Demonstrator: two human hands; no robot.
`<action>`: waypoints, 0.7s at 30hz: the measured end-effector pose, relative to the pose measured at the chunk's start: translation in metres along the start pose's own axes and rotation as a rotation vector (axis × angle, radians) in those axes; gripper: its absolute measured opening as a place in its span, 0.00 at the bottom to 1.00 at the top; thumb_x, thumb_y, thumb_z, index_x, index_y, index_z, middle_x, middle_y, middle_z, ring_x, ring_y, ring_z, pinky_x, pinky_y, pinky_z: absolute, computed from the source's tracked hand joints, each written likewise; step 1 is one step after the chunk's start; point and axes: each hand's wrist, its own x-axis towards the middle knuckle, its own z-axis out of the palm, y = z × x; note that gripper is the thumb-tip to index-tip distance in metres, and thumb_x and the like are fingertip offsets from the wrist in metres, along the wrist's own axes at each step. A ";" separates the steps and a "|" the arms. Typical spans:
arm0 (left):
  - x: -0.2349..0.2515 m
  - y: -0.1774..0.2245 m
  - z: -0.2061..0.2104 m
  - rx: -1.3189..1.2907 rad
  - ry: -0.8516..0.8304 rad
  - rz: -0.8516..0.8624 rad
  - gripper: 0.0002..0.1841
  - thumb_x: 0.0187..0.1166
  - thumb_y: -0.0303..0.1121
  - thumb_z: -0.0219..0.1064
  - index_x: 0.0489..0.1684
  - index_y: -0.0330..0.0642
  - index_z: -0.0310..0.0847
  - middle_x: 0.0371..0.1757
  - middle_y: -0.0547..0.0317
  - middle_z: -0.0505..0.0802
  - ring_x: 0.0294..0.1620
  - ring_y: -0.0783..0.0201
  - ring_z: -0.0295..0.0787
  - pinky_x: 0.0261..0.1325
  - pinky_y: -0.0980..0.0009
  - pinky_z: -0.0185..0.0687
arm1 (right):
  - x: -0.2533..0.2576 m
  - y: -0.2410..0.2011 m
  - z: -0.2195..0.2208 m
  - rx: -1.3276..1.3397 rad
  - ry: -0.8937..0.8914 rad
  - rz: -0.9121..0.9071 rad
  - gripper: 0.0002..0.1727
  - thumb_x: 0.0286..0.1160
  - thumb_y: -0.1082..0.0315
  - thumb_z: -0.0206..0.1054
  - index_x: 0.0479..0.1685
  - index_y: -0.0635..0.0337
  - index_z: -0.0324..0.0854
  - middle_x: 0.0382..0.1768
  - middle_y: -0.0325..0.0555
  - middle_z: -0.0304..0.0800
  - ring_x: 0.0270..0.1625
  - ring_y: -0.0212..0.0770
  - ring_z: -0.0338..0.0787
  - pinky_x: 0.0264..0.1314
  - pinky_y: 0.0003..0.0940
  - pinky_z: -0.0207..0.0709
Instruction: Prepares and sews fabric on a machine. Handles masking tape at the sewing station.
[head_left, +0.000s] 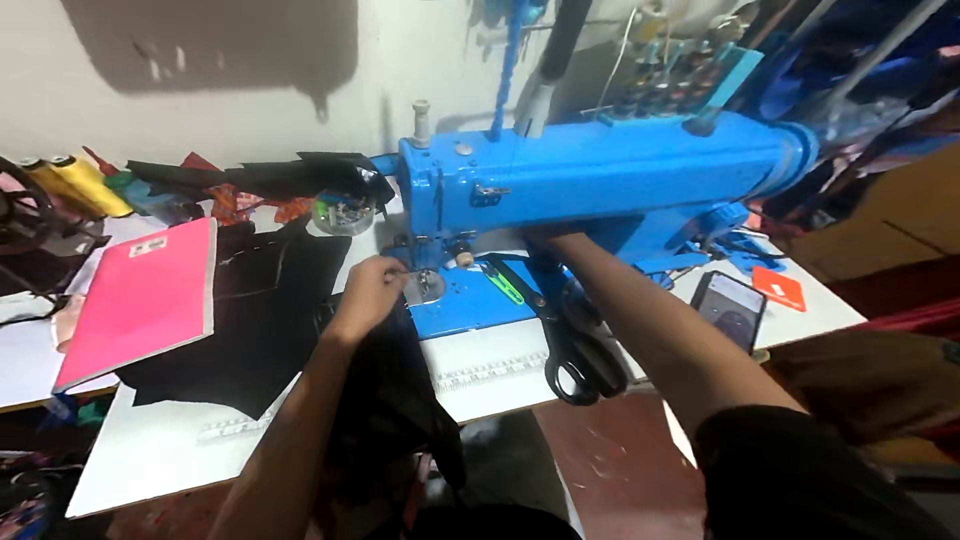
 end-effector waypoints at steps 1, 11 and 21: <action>0.011 -0.004 0.000 0.007 -0.024 0.017 0.10 0.83 0.27 0.68 0.46 0.25 0.87 0.49 0.36 0.91 0.51 0.45 0.89 0.61 0.47 0.82 | -0.007 -0.002 -0.001 -0.024 0.020 -0.015 0.27 0.91 0.59 0.56 0.77 0.73 0.73 0.78 0.73 0.74 0.84 0.69 0.70 0.85 0.67 0.57; 0.032 -0.030 0.023 -0.145 -0.109 0.063 0.12 0.81 0.30 0.70 0.53 0.28 0.87 0.52 0.39 0.93 0.55 0.48 0.92 0.65 0.47 0.82 | -0.141 -0.024 0.021 -0.319 0.265 -0.414 0.10 0.69 0.81 0.70 0.47 0.73 0.88 0.47 0.67 0.89 0.55 0.70 0.88 0.47 0.62 0.81; 0.030 -0.034 0.030 -0.148 -0.078 0.103 0.12 0.83 0.31 0.67 0.52 0.30 0.87 0.49 0.40 0.93 0.53 0.48 0.92 0.62 0.44 0.81 | -0.073 -0.053 0.047 -0.248 0.064 -0.620 0.20 0.83 0.72 0.62 0.72 0.65 0.81 0.70 0.63 0.84 0.74 0.67 0.81 0.73 0.65 0.71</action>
